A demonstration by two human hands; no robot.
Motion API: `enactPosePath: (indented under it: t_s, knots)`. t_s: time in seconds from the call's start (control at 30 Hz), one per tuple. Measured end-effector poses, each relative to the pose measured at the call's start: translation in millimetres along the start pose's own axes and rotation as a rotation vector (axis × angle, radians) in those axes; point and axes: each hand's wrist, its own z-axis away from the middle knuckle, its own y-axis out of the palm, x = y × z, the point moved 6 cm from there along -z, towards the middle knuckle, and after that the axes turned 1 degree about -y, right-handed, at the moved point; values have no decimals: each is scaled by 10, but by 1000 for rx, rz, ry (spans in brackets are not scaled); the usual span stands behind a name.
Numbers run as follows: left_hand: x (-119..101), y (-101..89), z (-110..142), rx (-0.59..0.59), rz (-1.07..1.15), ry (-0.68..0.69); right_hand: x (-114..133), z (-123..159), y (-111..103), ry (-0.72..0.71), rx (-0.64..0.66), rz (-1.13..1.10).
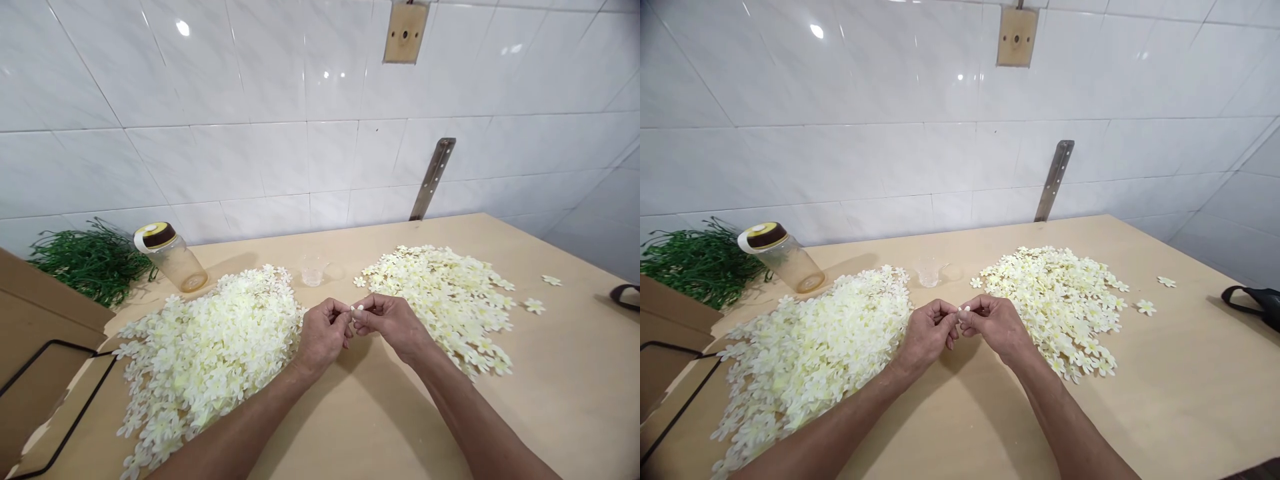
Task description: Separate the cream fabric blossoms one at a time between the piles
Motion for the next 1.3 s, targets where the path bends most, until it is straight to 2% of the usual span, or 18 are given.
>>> enactPosePath:
  t_s: [0.13, 0.27, 0.43, 0.57, 0.73, 0.9, 0.97, 1.03, 1.2, 1.3]
  knots:
    - [-71, 8, -2, 26, 73, 25, 57, 10, -14, -104, -42, -7]
    - [-132, 43, 1, 99, 188, -24, 119, 34, -13, -169, -25, -32]
    - [-162, -32, -33, 35, 163, -4, 150, 41, 54, -110, 157, -125]
    - [-143, -9, -51, 68, 158, 14, 114, 26, 26, -33, 186, -220]
    - [-189, -20, 27, 17, 0, 96, 35, 14, -5, 7, 145, -201]
    - [-312, -20, 125, -3, -224, 199, 49, 14, -8, -74, 80, -26]
    - [-294, 0, 107, 21, -173, 165, 83, 18, -5, -122, 64, 9]
    - [-241, 19, 68, 39, -33, 87, 122, 22, -23, -177, 23, 25]
    - [-138, 62, 31, 76, 294, -113, 164, 45, -89, -271, -160, 137]
    - [-129, 88, 37, 146, 427, -161, 179, 58, -21, -324, -141, 151]
